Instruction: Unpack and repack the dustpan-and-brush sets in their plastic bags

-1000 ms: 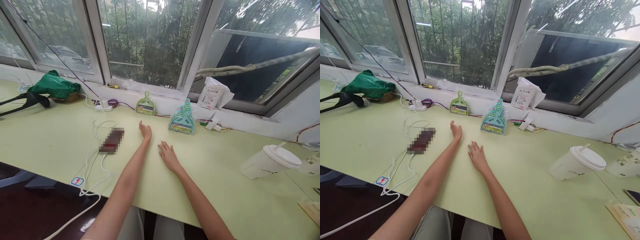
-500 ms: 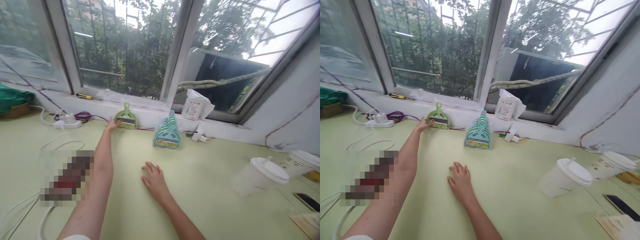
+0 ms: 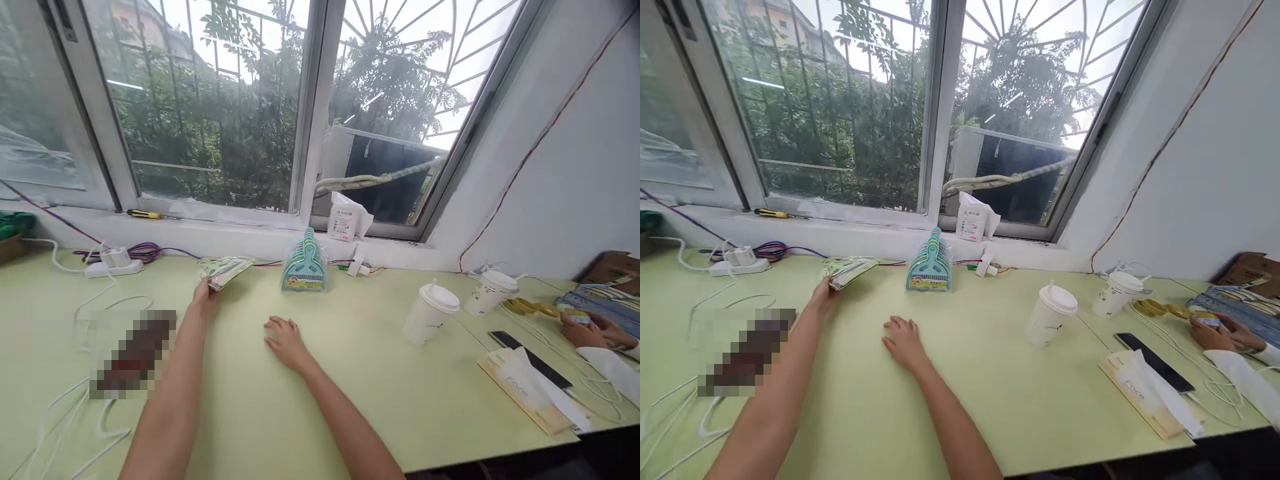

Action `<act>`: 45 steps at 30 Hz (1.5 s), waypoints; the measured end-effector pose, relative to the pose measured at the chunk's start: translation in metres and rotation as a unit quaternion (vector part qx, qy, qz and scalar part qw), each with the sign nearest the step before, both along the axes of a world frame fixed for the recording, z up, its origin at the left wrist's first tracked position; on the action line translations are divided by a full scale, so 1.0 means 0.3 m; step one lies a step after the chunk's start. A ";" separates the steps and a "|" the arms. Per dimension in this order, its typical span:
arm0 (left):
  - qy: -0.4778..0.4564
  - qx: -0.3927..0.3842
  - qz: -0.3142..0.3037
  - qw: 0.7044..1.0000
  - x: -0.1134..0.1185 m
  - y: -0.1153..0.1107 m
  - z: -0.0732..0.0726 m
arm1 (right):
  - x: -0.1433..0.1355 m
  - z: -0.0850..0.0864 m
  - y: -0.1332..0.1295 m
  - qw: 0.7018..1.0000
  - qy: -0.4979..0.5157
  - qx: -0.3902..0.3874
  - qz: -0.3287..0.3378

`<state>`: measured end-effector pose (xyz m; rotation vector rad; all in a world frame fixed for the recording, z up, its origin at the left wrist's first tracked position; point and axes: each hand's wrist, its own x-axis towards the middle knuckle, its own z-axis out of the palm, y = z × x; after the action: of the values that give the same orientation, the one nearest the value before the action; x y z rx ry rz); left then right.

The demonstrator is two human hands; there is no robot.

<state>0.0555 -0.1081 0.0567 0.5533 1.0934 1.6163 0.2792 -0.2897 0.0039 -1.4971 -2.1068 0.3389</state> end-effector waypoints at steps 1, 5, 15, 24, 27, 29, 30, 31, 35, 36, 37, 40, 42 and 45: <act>-0.034 0.006 -0.010 0.999 0.029 -0.055 -0.014 | 0.000 0.006 -0.007 1.000 -0.003 0.007 -0.004; -0.108 0.023 -0.070 0.991 0.193 -0.290 -0.084 | -0.015 0.037 -0.061 0.988 -0.031 0.127 -0.077; 0.027 0.048 -0.105 0.993 0.371 -0.617 -0.193 | 0.046 0.024 -0.209 0.983 -0.018 0.175 -0.058; 0.030 0.001 -0.145 0.989 0.318 -0.577 -0.199 | 0.105 0.011 -0.189 0.973 0.135 0.108 -0.151; 0.077 0.021 -0.186 0.979 0.341 -0.588 -0.196 | 0.116 0.019 -0.183 0.959 0.123 0.184 -0.179; 0.099 0.034 -0.203 0.974 0.356 -0.595 -0.194 | 0.130 0.018 -0.175 0.959 0.106 0.205 -0.163; 0.103 0.037 -0.207 0.972 0.361 -0.598 -0.192 | 0.139 0.014 -0.170 0.963 0.096 0.197 -0.159; 0.105 0.040 -0.207 0.972 0.363 -0.600 -0.191 | 0.148 0.009 -0.164 0.967 0.086 0.176 -0.163; 0.094 0.058 -0.204 0.973 0.353 -0.603 -0.182 | 0.177 -0.011 -0.150 0.971 0.059 0.073 -0.221; 0.092 0.062 -0.207 0.972 0.349 -0.605 -0.179 | 0.180 -0.010 -0.152 0.965 0.069 0.081 -0.239; 0.092 0.063 -0.211 0.971 0.346 -0.607 -0.176 | 0.180 -0.005 -0.156 0.957 0.084 0.108 -0.256; 0.097 0.065 -0.222 0.968 0.345 -0.614 -0.169 | 0.171 0.022 -0.172 0.929 0.134 0.213 -0.272; 0.100 0.068 -0.225 0.967 0.350 -0.618 -0.169 | 0.166 0.034 -0.173 0.940 0.167 0.204 -0.219; 0.101 0.079 -0.219 0.967 0.363 -0.623 -0.173 | 0.170 0.025 -0.153 0.958 0.257 0.043 -0.119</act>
<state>0.1643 -0.2948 0.0048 1.0091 0.9108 1.2800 0.3302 -0.3355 0.0113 -1.4079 -1.5007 0.4786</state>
